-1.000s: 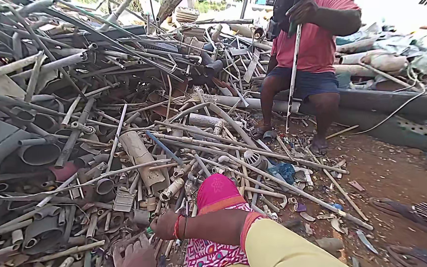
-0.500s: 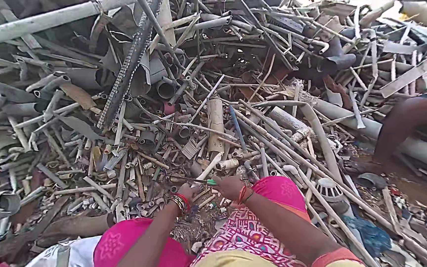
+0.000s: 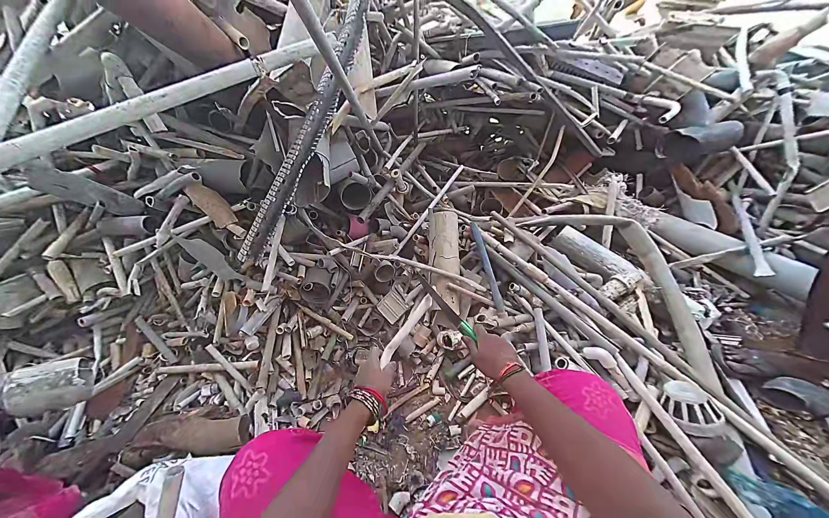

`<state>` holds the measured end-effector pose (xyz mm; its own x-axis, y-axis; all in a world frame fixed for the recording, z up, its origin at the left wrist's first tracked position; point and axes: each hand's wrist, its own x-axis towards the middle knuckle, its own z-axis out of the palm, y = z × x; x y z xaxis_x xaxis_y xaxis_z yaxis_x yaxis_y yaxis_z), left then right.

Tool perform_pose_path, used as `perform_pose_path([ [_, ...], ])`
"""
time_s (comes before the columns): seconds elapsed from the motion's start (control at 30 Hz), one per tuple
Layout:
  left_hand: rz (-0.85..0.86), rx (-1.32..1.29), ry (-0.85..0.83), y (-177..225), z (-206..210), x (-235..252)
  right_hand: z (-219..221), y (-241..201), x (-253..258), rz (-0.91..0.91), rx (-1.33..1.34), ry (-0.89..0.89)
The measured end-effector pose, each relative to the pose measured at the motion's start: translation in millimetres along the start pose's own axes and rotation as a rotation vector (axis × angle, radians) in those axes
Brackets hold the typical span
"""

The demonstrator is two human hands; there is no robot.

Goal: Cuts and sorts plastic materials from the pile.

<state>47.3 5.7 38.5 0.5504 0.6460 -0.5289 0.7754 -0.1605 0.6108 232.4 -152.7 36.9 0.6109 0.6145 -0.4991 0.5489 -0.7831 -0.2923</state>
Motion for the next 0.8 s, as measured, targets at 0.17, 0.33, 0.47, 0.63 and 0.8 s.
perform_pose_path([
  [0.17,0.072,0.242,0.100,1,-4,-5,12,0,-7,-0.174,-0.120,-0.059],
  [0.33,0.163,0.122,0.161,-5,6,-6,6,2,-6,-0.117,0.004,0.004],
  [0.47,0.196,-0.238,0.122,-21,11,17,10,-2,-13,-0.266,-0.127,-0.035],
  [0.63,0.134,-0.622,-0.057,-14,7,8,-2,-3,-20,-0.178,-0.037,0.053],
  [0.8,0.186,-0.666,-0.069,-18,2,11,-5,0,-21,-0.206,-0.098,0.051],
])
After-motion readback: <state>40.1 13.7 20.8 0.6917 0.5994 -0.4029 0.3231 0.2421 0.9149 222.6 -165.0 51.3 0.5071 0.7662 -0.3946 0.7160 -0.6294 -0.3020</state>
